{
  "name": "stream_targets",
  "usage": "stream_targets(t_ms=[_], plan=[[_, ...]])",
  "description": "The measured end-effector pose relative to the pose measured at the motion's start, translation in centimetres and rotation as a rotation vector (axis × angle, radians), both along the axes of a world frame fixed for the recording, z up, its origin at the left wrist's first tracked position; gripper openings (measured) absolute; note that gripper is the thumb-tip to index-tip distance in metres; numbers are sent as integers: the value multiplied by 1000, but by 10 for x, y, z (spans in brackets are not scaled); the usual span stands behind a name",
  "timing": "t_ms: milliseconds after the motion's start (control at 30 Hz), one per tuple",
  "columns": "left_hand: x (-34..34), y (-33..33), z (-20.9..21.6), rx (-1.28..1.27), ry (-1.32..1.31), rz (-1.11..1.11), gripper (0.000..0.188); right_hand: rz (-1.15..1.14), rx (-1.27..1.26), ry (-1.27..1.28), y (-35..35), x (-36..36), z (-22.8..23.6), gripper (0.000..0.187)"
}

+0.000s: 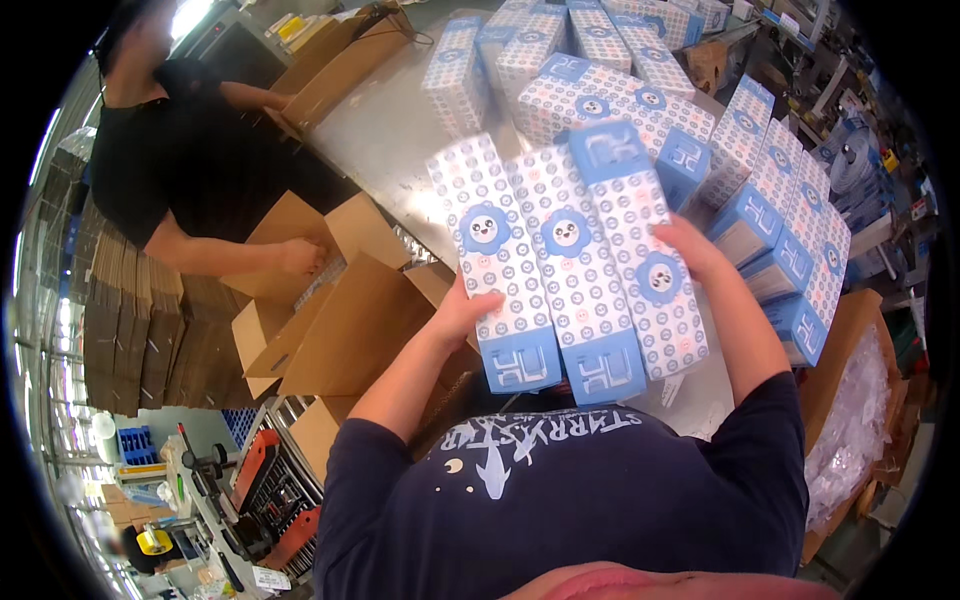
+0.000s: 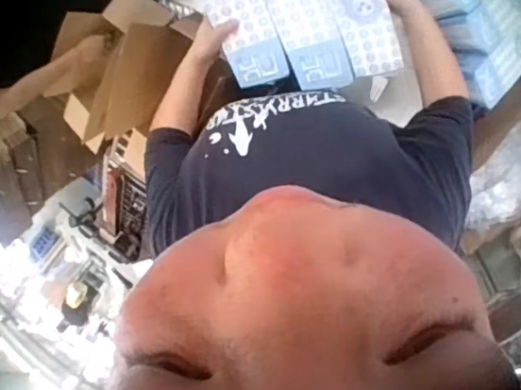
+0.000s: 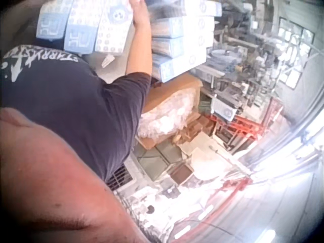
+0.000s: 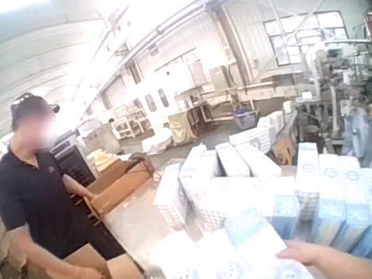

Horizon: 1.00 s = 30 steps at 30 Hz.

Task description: The person places blue wrapped items into cardboard boxes, inserts plastic dividers, and pushes the finished boxes onto a roller conveyor.

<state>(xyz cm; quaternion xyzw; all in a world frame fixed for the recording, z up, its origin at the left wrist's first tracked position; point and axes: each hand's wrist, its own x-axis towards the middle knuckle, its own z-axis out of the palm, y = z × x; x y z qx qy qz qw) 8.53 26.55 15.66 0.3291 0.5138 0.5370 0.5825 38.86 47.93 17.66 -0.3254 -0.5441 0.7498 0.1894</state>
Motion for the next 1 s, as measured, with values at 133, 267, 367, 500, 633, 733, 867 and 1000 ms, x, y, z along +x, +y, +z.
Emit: stream_targets(t_ms=[133,267,367,500,633,733,867,1000], plan=[[-12,-32,41,215,-43,-62,71,84,108,132,-26,9,45,69],[-32,-72,16,84,65,-141,66,269,501,-195,-65,-10,53,82],[-20,-101,14,161,129,7,68,189,686,-172,-90,-34,69,75],[-51,-149,75,24,463,-46,65,255,1029,-254,-110,-59,103,59],[-134,-232,187,185,834,-36,44,504,737,-311,-162,-104,112,39],[-155,-283,296,94,895,-6,41,878,536,-239,-229,-126,112,56],[-183,-278,186,-408,647,-367,65,1124,209,0,-241,-107,85,64],[-164,-260,-90,-478,928,-397,86,91,278,-143,-220,-47,68,43]])
